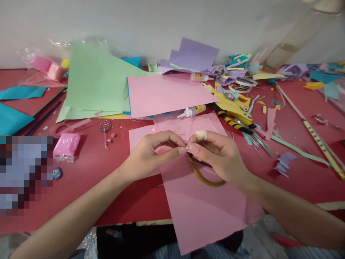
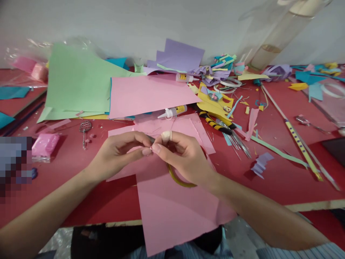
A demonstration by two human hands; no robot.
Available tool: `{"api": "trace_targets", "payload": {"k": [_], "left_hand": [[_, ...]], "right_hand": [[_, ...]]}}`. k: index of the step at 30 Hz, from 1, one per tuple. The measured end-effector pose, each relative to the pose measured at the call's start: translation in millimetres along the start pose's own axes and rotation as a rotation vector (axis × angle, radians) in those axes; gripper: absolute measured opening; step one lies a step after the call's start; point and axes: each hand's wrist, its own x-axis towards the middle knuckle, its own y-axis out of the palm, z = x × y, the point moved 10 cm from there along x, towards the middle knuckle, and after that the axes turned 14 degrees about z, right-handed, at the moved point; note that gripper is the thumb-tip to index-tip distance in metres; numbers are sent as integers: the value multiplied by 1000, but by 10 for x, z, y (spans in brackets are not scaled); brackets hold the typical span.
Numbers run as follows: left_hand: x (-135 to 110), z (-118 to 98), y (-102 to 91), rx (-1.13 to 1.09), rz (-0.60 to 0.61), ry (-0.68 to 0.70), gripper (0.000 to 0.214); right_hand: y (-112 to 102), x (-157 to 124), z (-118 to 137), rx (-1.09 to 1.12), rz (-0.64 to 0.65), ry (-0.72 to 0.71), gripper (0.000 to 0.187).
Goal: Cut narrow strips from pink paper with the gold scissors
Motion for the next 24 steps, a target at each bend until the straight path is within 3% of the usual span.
{"api": "trace_targets", "payload": {"k": [8,12,16,21,24], "left_hand": [[-173,-415,2,590,-266,301,7],[-227,-529,85,839,-314,376,11],[-214,-517,78,813,-312,341,9],[-165,-345,-9,587,-303,129,7],[-160,-288,-21,514,-288,82,7]], "right_hand": [[-41,-9,-45,38,-62,-7,8],[-57,-17,-59,41,-101,-5,10],[-69,-23,-85,40,-126,21,12],[-78,-13,-126,56,-127,45,13],[-63,-1,-195,138,-97,60,13]]}}
